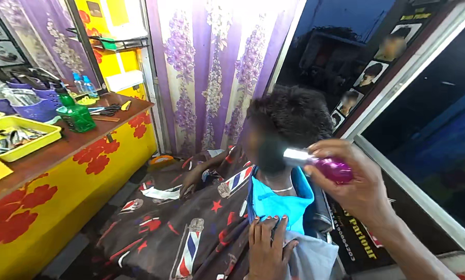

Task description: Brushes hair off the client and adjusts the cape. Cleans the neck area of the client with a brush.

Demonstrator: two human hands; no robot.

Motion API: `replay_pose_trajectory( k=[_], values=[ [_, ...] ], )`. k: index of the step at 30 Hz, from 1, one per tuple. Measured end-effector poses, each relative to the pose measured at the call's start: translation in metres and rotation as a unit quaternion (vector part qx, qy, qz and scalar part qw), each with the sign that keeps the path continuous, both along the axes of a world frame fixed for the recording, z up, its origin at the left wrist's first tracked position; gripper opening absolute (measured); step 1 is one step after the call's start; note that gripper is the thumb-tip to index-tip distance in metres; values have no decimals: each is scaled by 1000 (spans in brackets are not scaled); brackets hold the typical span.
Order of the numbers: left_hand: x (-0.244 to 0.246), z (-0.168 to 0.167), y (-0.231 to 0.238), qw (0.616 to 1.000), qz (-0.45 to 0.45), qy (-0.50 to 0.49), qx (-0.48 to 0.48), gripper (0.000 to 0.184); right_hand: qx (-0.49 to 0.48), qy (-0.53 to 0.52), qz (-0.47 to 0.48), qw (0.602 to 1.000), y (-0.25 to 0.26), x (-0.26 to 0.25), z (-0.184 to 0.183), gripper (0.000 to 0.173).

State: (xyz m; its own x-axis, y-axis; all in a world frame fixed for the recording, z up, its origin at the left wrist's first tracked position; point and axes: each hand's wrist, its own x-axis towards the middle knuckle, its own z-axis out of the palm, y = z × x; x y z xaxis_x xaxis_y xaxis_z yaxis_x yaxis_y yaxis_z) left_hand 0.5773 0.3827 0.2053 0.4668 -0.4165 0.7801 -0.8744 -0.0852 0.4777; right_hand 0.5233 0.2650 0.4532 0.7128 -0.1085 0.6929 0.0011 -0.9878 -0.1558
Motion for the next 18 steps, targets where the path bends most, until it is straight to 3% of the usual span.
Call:
replay_pose_trajectory(
  k=[3,4,8,11,14,18],
  values=[
    [-2,0,0,1000,-3,5,-4,48,-94,77,-50,991,4,3,1,24],
    [-1,0,0,1000,-4,5,-5,48,-100,103,-36,989,6,3,2,23],
    [0,-2,-1,1000,-2,6,-9,48,-103,42,-53,992,12,0,21,22],
    [0,-1,0,1000,-5,8,-10,47,-107,128,-29,986,14,12,12,23],
    [0,0,-1,1000,-8,15,-10,48,-108,71,-58,990,20,28,18,23],
    [6,15,3,997,-47,53,6,57,-103,127,-67,984,26,60,-5,24]
  ],
)
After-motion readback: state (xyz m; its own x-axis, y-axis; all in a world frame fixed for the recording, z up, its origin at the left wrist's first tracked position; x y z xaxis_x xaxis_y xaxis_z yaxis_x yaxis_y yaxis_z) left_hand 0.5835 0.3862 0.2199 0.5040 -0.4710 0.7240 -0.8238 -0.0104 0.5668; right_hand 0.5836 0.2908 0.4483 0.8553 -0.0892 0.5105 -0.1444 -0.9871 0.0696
